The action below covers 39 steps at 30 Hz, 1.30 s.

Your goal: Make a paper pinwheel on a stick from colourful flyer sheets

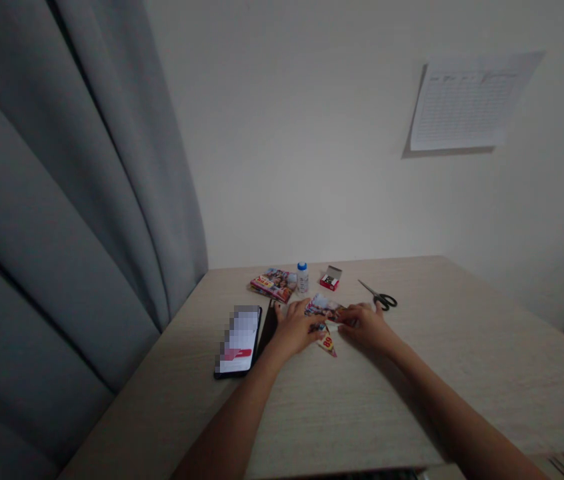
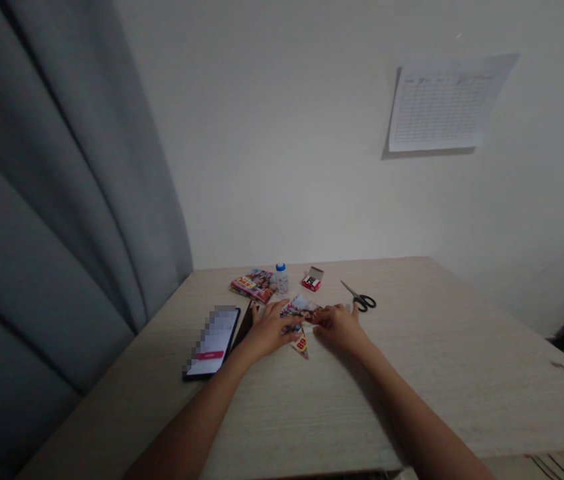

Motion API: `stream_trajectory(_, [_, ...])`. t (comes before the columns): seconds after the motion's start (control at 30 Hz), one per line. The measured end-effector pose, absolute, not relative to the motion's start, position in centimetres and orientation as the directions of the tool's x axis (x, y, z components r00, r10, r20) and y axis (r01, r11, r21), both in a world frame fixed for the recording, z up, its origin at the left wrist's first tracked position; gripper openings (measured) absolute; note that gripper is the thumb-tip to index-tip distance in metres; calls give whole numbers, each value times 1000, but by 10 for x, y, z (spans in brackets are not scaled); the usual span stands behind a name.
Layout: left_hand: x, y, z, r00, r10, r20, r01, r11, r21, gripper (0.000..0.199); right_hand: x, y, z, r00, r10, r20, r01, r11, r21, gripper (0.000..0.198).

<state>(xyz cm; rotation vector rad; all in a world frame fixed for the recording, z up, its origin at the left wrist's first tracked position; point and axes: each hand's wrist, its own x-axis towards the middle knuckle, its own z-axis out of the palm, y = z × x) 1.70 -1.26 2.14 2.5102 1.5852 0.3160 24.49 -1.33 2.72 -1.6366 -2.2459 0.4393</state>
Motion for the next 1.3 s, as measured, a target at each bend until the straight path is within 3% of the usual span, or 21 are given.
stream_trajectory(0.5, [17, -11, 19, 402, 913, 67, 882, -405, 242, 44, 245, -13, 28, -295, 953, 74, 846, 296, -443, 23])
stream_trajectory(0.73, [18, -11, 17, 393, 914, 104, 880, -406, 247, 61, 246, -14, 29, -303, 951, 62, 850, 299, -434, 27])
stream_trajectory(0.9, [17, -11, 18, 401, 908, 122, 863, -418, 284, 69, 253, -12, 31, -340, 938, 68, 811, 329, -484, 30])
stream_trajectory(1.1, [14, -11, 22, 399, 915, 63, 874, -401, 276, 76, 267, -5, 33, -370, 923, 104, 696, 350, -627, 35])
stream_trajectory(1.3, [10, -11, 24, 442, 895, 54, 846, -436, 307, 79, 280, 1, 32, -363, 926, 100, 756, 356, -550, 31])
